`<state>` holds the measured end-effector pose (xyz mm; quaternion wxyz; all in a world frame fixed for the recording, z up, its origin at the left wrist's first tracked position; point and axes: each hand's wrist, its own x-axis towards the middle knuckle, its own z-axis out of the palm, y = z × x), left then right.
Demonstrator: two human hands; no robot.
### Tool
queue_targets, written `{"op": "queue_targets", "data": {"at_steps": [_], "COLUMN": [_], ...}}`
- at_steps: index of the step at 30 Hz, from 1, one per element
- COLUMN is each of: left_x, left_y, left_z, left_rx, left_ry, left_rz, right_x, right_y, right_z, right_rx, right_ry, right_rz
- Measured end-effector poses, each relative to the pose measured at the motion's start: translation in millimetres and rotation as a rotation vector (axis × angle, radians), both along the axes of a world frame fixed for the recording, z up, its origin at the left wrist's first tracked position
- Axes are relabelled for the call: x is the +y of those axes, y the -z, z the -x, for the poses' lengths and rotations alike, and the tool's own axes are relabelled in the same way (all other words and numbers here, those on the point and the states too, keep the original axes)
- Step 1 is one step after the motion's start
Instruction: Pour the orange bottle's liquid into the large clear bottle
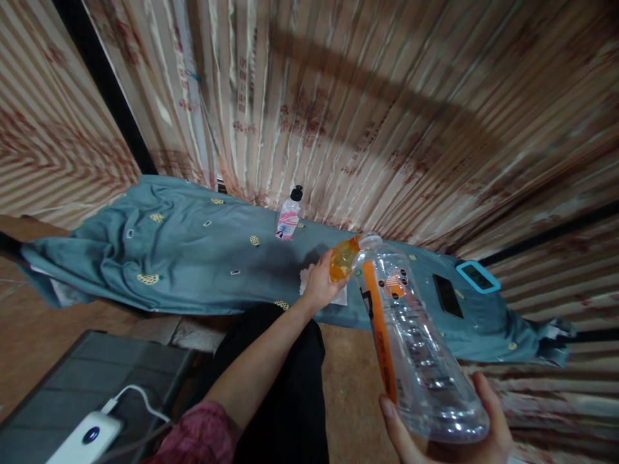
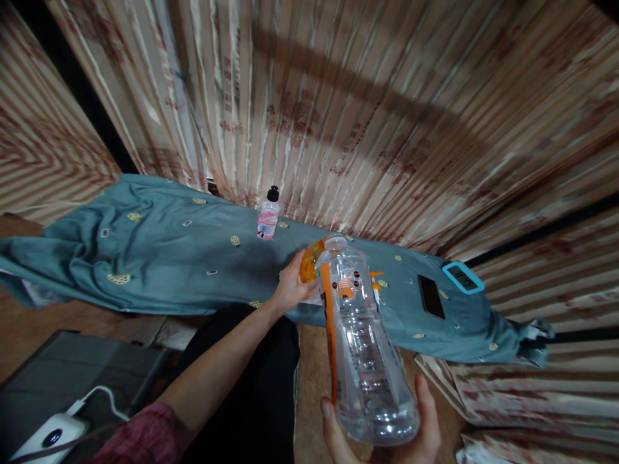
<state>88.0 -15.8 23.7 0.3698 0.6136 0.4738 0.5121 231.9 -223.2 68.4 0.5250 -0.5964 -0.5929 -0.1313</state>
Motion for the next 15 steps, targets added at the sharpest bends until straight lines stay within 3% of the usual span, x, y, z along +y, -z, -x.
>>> {"op": "queue_targets", "data": {"at_steps": [15], "left_x": [0.9], "left_y": [1.2], "left_z": [0.8], "left_rx": [0.033], "left_ry": [-0.008], "left_rz": [0.023], "right_x": [0.1], "right_y": [5.2], "right_z": [-7.3], "right_rx": [0.014], "right_ry": [0.003], "right_rz": [0.033]}}
